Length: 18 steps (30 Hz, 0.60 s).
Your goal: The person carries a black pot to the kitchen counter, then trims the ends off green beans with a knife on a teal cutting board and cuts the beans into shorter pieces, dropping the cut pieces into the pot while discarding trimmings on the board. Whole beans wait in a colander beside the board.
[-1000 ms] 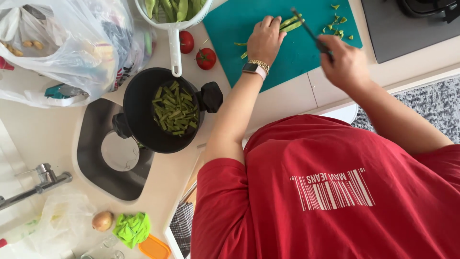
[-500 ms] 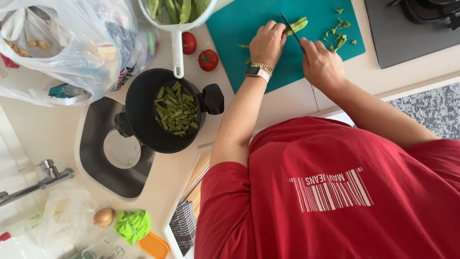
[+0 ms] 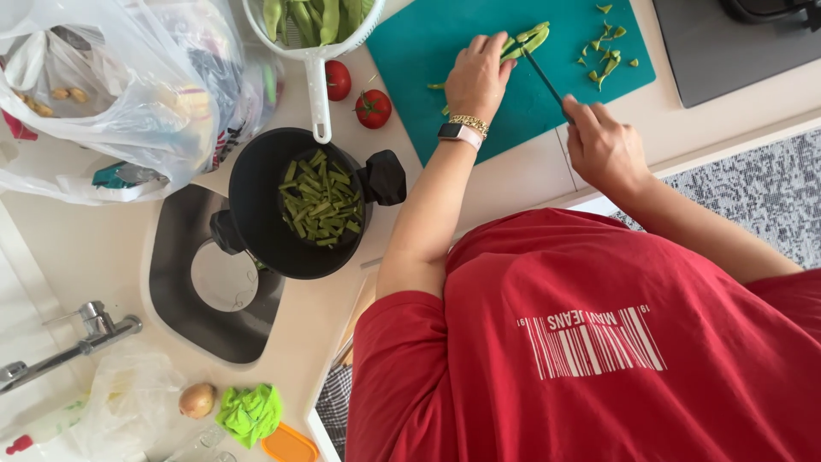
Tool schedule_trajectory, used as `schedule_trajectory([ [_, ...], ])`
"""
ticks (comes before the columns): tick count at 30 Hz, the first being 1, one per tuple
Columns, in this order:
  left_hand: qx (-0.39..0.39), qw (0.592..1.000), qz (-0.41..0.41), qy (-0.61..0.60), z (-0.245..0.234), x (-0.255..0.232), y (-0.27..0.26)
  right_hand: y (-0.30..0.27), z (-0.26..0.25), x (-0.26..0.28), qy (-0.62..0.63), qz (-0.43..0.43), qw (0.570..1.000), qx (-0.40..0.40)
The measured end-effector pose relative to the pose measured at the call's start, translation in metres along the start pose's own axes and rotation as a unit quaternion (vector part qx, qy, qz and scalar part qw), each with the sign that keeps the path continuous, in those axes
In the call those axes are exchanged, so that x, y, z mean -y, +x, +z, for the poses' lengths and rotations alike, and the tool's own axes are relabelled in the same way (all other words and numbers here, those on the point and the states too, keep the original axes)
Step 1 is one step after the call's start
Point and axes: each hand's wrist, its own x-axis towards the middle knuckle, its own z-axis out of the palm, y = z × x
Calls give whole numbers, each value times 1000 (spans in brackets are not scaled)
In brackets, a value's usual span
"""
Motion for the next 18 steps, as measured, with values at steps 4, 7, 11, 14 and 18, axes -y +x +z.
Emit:
schedule_trajectory([
  [4, -17, 1000, -8, -3, -22, 4, -9, 20, 3, 21, 23, -1, 999, -29],
  [7, -26, 999, -12, 21, -23, 12, -15, 29, 13, 29, 24, -6, 999, -29],
  [11, -16, 1000, -11, 10, -24, 18, -16, 39, 28, 33, -11, 7, 1000, 9],
  [14, -32, 999, -5, 2, -23, 16, -14, 52, 42, 30, -28, -1, 1000, 9],
  [18, -30, 999, -17, 4, -17, 18, -15, 50, 41, 34, -58, -37, 997, -18],
])
